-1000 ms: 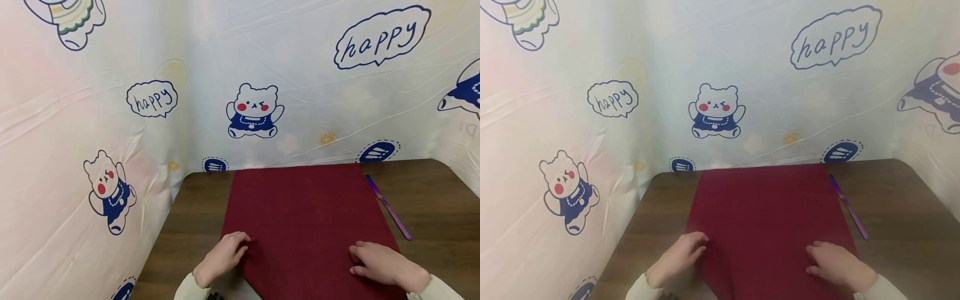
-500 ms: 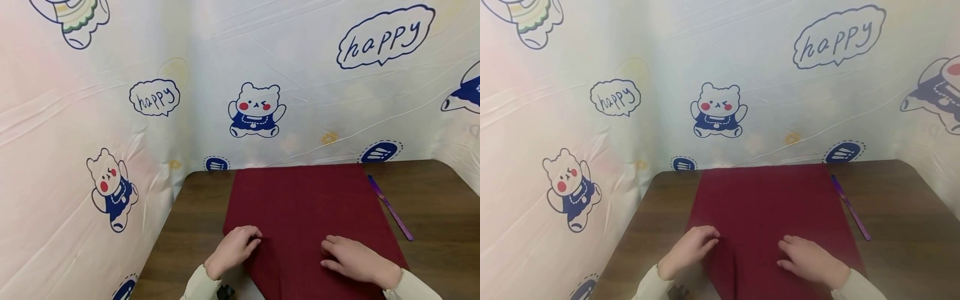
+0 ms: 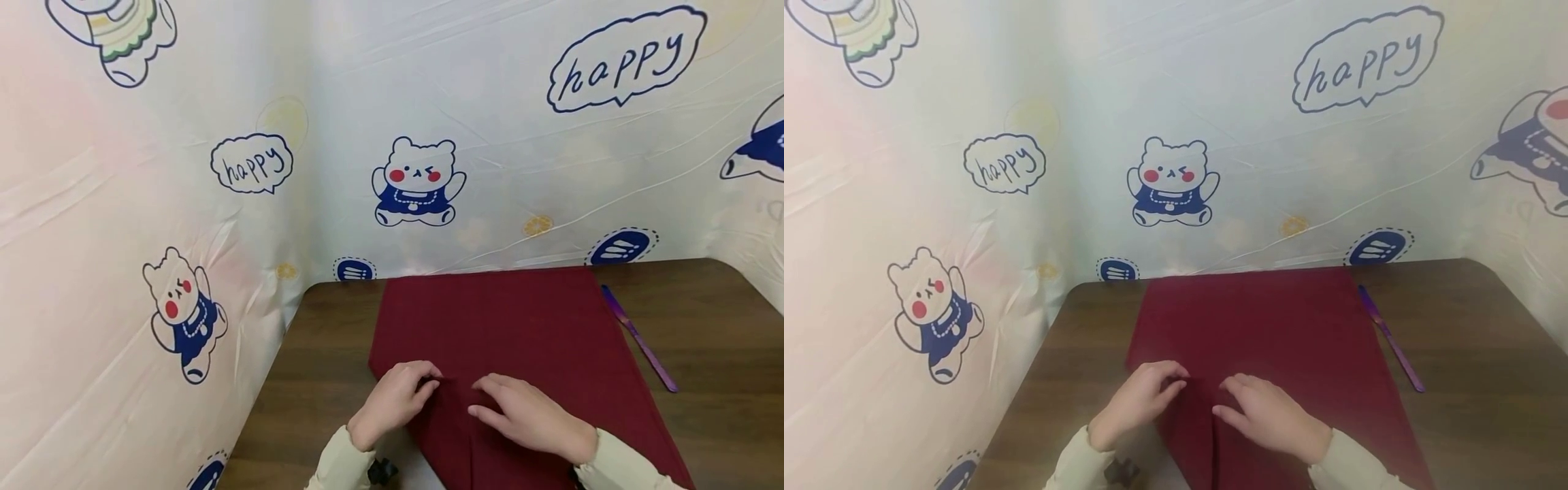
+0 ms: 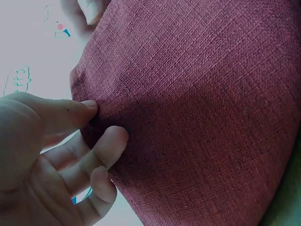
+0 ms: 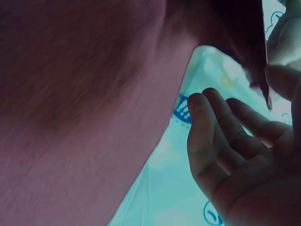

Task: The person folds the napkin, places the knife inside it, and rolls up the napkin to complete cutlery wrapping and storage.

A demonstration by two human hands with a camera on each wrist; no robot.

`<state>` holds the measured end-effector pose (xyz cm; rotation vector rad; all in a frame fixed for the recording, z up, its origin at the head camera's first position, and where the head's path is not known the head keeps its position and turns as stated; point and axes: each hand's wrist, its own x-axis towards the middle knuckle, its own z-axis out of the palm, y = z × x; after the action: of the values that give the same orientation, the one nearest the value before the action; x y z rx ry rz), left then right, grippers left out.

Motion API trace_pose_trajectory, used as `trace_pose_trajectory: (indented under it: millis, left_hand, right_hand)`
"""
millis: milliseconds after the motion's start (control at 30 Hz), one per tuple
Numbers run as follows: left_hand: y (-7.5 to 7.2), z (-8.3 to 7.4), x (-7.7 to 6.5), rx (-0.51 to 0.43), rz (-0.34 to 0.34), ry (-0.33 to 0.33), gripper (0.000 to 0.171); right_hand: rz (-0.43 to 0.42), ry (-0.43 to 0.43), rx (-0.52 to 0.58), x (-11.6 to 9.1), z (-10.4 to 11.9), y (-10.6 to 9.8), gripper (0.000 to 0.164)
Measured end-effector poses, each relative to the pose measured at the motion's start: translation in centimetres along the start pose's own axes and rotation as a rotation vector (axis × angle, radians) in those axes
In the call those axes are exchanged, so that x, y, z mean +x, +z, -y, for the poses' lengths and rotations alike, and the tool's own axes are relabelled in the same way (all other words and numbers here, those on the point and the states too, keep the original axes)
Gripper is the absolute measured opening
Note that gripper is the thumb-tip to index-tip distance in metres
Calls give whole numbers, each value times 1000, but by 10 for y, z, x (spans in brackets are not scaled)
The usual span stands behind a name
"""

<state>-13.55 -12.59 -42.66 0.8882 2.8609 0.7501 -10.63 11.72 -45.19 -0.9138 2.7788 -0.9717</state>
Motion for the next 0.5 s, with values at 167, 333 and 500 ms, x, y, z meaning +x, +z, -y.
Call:
trace_pose_trajectory:
  millis: [167, 333, 500]
  left_hand:
    - [3, -3, 3, -25, -3, -19, 10]
    - [4, -4, 6, -18, -33, -19, 8]
    - [5, -2, 10, -2, -48, 1, 8]
  right_hand:
    - [-21, -22, 30, 9, 5, 10, 23]
    - [-21, -26, 87, 14, 8, 12, 27]
    - [-61, -48, 72, 17, 10, 9, 28]
